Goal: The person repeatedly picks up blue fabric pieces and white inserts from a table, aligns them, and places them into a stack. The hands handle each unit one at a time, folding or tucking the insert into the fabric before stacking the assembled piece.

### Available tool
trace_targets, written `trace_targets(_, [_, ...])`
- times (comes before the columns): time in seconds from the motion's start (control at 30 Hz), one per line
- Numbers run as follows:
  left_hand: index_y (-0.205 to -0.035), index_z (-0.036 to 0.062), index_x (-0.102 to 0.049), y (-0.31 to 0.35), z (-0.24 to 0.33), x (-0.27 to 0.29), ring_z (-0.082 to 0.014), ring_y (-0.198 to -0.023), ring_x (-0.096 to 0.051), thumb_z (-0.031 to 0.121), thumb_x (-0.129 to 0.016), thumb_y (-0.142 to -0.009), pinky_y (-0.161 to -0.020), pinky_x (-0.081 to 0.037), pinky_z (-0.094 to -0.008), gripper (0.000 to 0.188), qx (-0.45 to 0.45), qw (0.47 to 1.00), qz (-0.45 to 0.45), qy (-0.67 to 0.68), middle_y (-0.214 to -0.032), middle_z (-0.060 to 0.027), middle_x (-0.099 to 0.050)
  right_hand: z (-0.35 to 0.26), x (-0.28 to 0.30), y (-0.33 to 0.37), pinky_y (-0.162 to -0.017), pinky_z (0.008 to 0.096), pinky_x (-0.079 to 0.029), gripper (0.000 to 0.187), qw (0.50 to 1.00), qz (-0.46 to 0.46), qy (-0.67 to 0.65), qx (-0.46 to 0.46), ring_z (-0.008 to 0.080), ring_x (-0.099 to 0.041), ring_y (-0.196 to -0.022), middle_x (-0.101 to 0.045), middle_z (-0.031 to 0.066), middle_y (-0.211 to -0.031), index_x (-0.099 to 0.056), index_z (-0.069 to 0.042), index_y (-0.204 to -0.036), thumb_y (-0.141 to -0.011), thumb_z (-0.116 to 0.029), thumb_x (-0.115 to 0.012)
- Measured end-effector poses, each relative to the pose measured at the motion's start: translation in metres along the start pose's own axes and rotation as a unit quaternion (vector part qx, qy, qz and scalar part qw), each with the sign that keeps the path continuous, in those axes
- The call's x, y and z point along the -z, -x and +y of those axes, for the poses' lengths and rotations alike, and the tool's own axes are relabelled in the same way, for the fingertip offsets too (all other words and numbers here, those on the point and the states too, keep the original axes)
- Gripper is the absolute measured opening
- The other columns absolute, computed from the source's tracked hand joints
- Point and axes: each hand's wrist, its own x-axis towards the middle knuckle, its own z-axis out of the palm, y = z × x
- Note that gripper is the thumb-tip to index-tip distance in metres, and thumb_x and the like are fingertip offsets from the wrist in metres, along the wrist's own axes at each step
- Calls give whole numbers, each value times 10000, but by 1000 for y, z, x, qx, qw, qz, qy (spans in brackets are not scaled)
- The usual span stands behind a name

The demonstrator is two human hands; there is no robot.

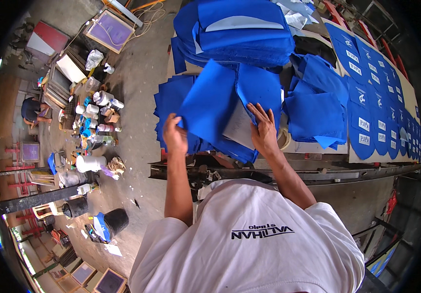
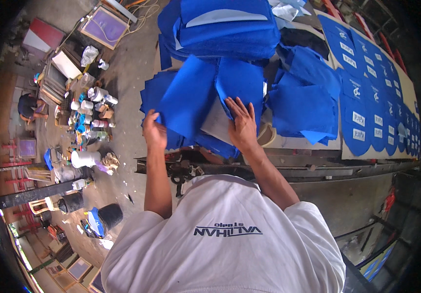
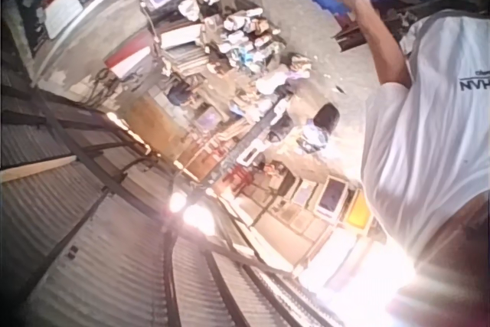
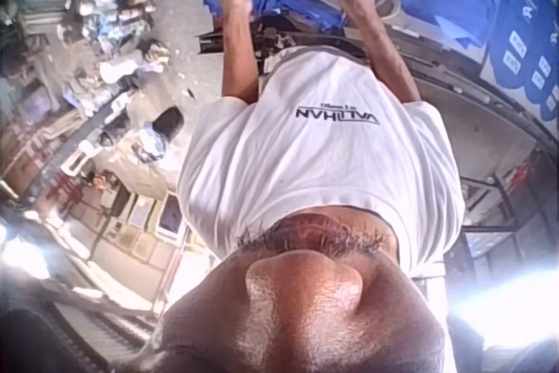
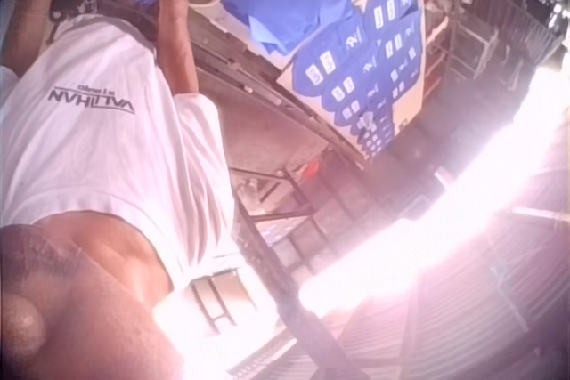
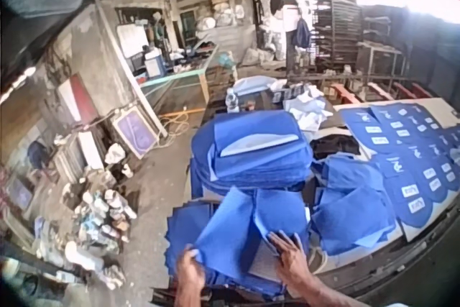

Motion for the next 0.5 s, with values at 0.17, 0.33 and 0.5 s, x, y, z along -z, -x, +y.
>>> trace_targets(0.17, [-1019, 40, -600, -49, -1, 92, -202, -922, -624, 90, -594, -859, -740, -594, -380, 167, 47, 994, 46, -85, -1025, -67, -617, -7, 0, 0, -1199, 538, -192, 585, 1000, 9, -9, -7, 301, -415, -1414, -545, 97, -1444, -546, -82, -1392, -816, 16, -573])
trace_targets(0.33, [-938, 23, -581, -63, -11, 152, -192, -784, -613, 107, -564, -901, -736, -648, -380, 93, 72, 980, 25, -184, -885, -70, -556, -10, -2, 1, -1194, 492, -225, 482, 998, 20, -60, -22, 296, -475, -1366, -579, 120, -1400, -565, -66, -1361, -884, 3, -561])
trace_targets(0.5, [-908, 9, -590, -60, -3, 163, -167, -743, -603, 151, -606, -884, -714, -625, -380, 145, 60, 947, 32, -313, -832, -83, -583, -21, -7, 5, -1179, 467, -262, 373, 994, 32, -100, -32, 295, -536, -1301, -614, 164, -1337, -601, -53, -1306, -935, -43, -566])
